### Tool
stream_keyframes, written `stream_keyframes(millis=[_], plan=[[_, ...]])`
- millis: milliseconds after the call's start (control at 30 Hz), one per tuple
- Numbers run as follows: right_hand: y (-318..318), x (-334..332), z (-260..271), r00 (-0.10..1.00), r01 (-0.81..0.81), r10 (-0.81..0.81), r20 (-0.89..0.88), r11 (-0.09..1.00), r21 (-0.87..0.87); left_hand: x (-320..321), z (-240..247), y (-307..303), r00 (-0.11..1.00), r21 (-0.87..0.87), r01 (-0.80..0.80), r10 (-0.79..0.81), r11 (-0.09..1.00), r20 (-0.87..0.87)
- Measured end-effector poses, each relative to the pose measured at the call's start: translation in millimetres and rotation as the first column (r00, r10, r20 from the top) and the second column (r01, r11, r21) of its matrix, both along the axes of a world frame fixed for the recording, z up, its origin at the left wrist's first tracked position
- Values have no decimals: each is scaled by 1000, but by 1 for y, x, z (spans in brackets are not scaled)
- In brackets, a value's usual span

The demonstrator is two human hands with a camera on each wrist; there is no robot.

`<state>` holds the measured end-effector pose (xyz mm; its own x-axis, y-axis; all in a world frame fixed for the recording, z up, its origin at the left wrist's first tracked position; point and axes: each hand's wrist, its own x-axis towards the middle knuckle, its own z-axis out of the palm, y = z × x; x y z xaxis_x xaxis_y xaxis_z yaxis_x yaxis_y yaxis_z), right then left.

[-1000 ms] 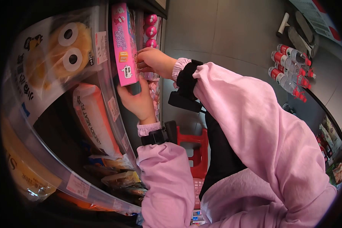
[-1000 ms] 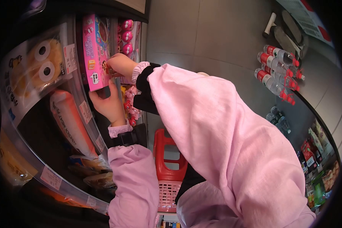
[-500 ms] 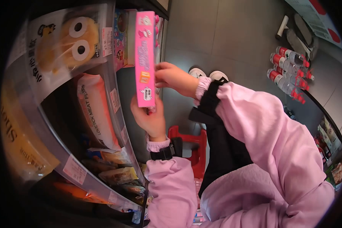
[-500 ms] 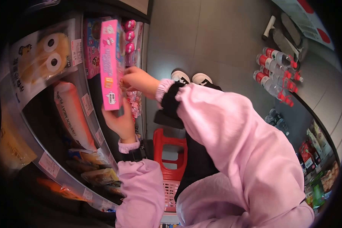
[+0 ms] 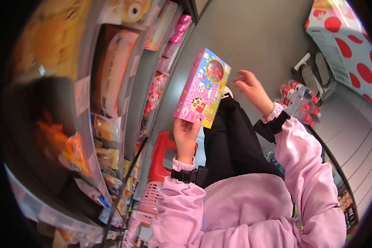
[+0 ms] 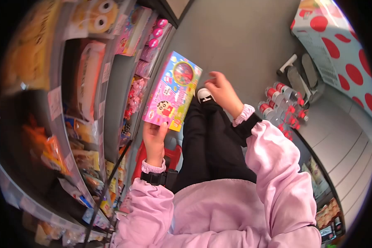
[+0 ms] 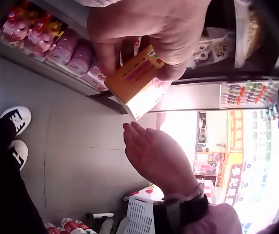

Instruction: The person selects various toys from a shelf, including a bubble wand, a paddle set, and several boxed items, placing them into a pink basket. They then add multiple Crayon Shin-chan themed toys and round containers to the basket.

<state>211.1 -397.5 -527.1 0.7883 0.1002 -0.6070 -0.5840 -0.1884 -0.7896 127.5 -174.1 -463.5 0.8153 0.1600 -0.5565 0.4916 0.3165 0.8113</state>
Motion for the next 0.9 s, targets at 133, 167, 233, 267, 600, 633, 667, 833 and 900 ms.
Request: stream_keyframes(millis=[133,167,233,267,600,633,667,833,900], plan=[[-25,8,20,999,-30,28,-33,998,-56,-31,26,4,998,-149,-17,8,989,-58],[-29,8,32,996,-27,28,-88,1000,14,-41,30,4,999,-193,-10,0,981,-52],[-29,13,51,964,-27,64,-258,989,142,-51,48,7,996,-295,-31,5,955,-89],[-26,13,58,937,-15,85,-340,979,203,-55,56,10,995,-336,-44,10,941,-104],[41,3,98,903,-275,369,-219,890,364,-110,71,40,963,-294,-103,22,950,-268],[56,-3,98,898,-307,392,-203,885,351,-122,64,50,961,-306,-130,44,943,-272],[59,-3,104,885,-333,419,-201,873,356,-129,69,47,952,-304,-166,73,938,-296],[90,-18,106,808,-521,574,-135,803,290,-161,84,51,890,-337,-358,210,871,-404],[109,-30,104,766,-609,637,-82,762,220,-178,77,63,899,-343,-362,228,867,-374]])
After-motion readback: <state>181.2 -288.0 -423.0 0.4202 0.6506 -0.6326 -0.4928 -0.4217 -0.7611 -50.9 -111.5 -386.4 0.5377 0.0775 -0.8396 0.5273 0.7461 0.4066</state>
